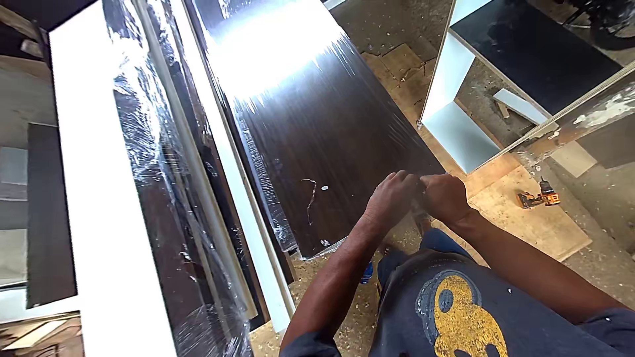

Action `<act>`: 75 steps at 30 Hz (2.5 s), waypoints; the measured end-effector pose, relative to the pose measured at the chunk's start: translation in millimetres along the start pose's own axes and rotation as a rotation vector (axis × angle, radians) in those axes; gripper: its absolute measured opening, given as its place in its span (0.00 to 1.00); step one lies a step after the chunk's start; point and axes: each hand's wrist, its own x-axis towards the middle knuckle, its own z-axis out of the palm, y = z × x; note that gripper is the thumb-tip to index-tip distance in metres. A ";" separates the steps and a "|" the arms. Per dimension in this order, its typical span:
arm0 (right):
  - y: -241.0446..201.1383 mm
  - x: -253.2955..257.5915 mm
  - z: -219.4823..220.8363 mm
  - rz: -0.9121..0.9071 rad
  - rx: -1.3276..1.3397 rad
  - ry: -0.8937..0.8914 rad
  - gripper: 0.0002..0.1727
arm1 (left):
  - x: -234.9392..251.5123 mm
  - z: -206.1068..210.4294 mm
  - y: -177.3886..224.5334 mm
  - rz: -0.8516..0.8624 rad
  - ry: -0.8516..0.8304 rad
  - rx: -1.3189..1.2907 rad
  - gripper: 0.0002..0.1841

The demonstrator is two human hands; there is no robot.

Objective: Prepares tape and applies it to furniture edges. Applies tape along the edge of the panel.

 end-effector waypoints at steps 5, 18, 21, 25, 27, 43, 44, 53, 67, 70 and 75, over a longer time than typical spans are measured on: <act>19.3 12.1 -5.4 0.104 0.026 -0.048 0.27 | -0.8 -1.2 1.2 -0.004 0.008 0.000 0.09; 64.9 -35.7 -25.7 0.396 1.180 -0.410 0.13 | -1.2 21.2 -39.0 0.076 -0.013 -0.047 0.09; 67.5 -56.9 -21.3 0.487 1.414 -0.418 0.13 | -4.9 21.8 -42.7 0.098 0.024 -0.088 0.10; 67.6 -69.6 -9.3 0.675 1.606 -0.329 0.08 | -7.5 18.9 -36.1 0.085 0.092 -0.120 0.09; 65.5 -71.4 -5.0 0.753 1.617 -0.325 0.06 | -11.4 20.0 -33.7 0.043 0.111 -0.089 0.12; 31.0 -32.7 1.7 0.322 1.590 -0.116 0.13 | -23.9 33.7 -38.7 -0.137 0.206 -0.072 0.07; 27.7 -30.7 2.6 0.292 1.584 -0.102 0.13 | -24.0 34.9 -39.7 -0.135 0.213 -0.075 0.07; 29.1 -18.6 15.4 0.044 1.226 -0.047 0.08 | -23.8 34.2 -40.5 -0.124 0.235 -0.150 0.07; 17.2 -6.0 30.3 -0.345 0.266 0.155 0.10 | -22.1 36.0 -44.9 -0.136 0.234 -0.180 0.07; 17.1 -5.6 31.9 -0.362 0.243 0.163 0.10 | -22.0 32.4 -44.7 -0.146 0.198 -0.191 0.07; 17.2 -4.3 33.9 -0.386 0.225 0.181 0.10 | -22.3 27.0 -48.1 -0.138 0.150 -0.221 0.07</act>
